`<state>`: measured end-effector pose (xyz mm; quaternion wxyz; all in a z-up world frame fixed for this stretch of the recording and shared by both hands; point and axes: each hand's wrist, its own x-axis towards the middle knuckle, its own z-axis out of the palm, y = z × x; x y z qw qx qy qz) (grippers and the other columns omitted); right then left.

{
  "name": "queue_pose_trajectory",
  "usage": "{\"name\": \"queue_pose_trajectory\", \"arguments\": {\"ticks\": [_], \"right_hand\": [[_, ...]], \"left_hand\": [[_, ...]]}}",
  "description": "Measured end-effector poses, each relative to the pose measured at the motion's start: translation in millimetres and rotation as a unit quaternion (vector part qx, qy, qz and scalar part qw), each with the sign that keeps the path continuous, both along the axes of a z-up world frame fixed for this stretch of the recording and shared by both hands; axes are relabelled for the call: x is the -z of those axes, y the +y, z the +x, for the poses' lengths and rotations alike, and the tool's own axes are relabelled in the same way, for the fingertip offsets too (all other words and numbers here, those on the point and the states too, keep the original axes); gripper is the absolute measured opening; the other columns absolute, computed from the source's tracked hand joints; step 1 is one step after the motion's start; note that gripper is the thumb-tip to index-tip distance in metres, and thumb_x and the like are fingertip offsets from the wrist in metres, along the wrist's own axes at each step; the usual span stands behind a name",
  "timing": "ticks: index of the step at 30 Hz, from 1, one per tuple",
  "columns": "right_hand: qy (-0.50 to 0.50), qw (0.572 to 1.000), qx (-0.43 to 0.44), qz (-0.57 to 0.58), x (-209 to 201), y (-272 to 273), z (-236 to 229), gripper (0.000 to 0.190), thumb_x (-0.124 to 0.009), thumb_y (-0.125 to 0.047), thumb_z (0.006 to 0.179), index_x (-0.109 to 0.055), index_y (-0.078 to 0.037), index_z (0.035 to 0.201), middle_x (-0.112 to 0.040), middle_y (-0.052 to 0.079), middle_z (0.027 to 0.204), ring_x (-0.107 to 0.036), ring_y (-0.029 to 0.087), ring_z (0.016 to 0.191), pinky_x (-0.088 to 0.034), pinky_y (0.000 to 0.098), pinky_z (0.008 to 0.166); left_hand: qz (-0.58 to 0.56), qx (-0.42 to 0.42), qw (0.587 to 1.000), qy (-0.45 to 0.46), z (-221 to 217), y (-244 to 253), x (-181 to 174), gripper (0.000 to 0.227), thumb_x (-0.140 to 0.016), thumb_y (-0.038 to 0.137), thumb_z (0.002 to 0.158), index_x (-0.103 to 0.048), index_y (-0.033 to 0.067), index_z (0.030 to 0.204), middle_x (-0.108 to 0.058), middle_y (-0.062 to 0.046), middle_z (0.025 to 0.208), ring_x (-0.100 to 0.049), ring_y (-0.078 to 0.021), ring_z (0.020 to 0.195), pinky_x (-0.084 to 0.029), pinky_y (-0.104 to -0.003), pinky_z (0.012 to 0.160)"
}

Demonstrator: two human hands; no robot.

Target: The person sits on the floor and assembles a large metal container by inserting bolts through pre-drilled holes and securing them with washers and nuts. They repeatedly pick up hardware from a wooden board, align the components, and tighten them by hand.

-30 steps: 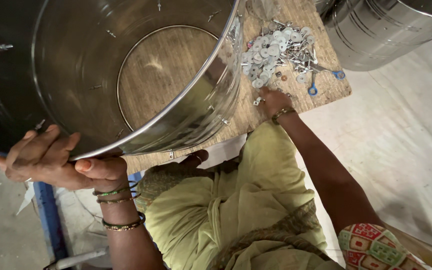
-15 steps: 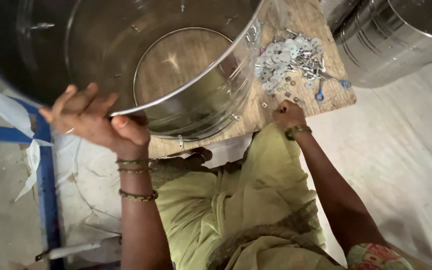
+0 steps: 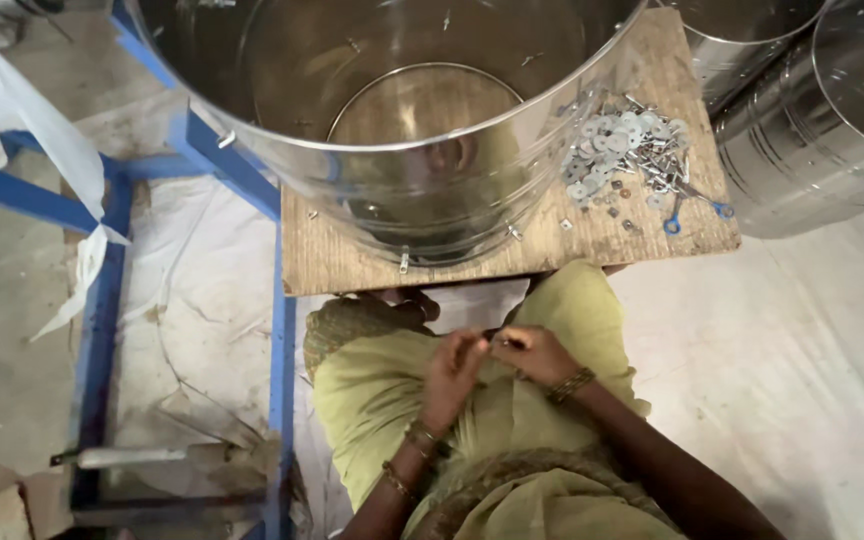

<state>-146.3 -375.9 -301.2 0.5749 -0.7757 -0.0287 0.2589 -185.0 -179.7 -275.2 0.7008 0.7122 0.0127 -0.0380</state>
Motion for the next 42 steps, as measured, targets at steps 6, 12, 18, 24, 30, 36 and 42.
{"name": "queue_pose_trajectory", "arguments": {"ticks": [6,12,18,24,30,36,42], "right_hand": [[-0.033,0.99,-0.072,-0.12,27,30,-7,0.028,-0.076,-0.032,0.09,-0.073,-0.005,0.094,-0.071,0.003,0.075,-0.065,0.008,0.065,-0.052,0.027,0.061],[0.153,0.985,-0.043,0.069,53,22,-6,0.035,-0.07,-0.011,0.089,-0.068,-0.009,0.124,-0.072,0.001,0.097,-0.062,0.009,0.077,-0.052,0.0271,0.067],[0.178,0.958,0.03,0.224,70,5,-5,0.053,-0.059,0.004,0.09,-0.052,-0.005,0.141,-0.069,0.007,0.123,-0.07,0.013,0.105,-0.058,0.0282,0.091],[0.161,0.971,0.04,0.171,51,11,-8,0.038,-0.065,-0.001,0.096,-0.063,0.004,0.134,-0.073,0.013,0.119,-0.073,0.018,0.104,-0.059,0.0282,0.088],[0.183,0.979,0.032,0.085,39,20,-9,0.031,-0.07,-0.008,0.093,-0.069,0.004,0.121,-0.079,0.012,0.096,-0.075,0.014,0.082,-0.059,0.0262,0.073],[0.183,0.981,0.04,0.052,47,20,-7,0.024,-0.074,-0.012,0.092,-0.068,0.003,0.111,-0.077,0.01,0.091,-0.072,0.014,0.076,-0.058,0.0272,0.065],[0.181,0.976,0.08,0.092,46,21,-8,0.034,-0.073,-0.009,0.089,-0.063,-0.001,0.121,-0.075,0.01,0.09,-0.075,0.015,0.076,-0.061,0.0284,0.064]], "left_hand": [[-0.119,0.007,0.985,0.122,-22,16,79,0.019,-0.066,0.008,0.098,-0.068,-0.0016,0.114,-0.074,-0.006,0.093,-0.071,-0.0112,0.077,-0.063,-0.026,0.068],[-0.097,-0.062,0.991,0.061,-13,18,122,0.009,-0.068,0.004,0.099,-0.067,-0.0017,0.106,-0.071,-0.006,0.092,-0.067,-0.0111,0.078,-0.059,-0.026,0.068],[-0.131,-0.132,0.975,0.121,-10,17,139,0.02,-0.069,0.005,0.094,-0.067,0.0013,0.114,-0.071,-0.003,0.094,-0.064,-0.0096,0.079,-0.056,-0.025,0.064],[-0.048,-0.154,0.982,0.097,-10,22,138,0.026,-0.07,0.008,0.095,-0.069,-0.0007,0.119,-0.074,-0.004,0.1,-0.066,-0.0083,0.08,-0.056,-0.023,0.069],[0.037,-0.145,0.986,0.068,-10,16,110,0.018,-0.078,0.01,0.094,-0.075,-0.0011,0.108,-0.076,-0.007,0.091,-0.064,-0.0093,0.078,-0.055,-0.026,0.072],[0.054,-0.137,0.988,0.046,-11,15,93,0.019,-0.077,0.011,0.091,-0.073,0.0009,0.107,-0.076,-0.007,0.091,-0.07,-0.0113,0.078,-0.058,-0.026,0.072],[0.082,-0.102,0.991,-0.025,-13,17,75,0.019,-0.074,0.005,0.089,-0.072,0.0008,0.108,-0.073,-0.009,0.096,-0.071,-0.0141,0.084,-0.059,-0.028,0.075]]}}
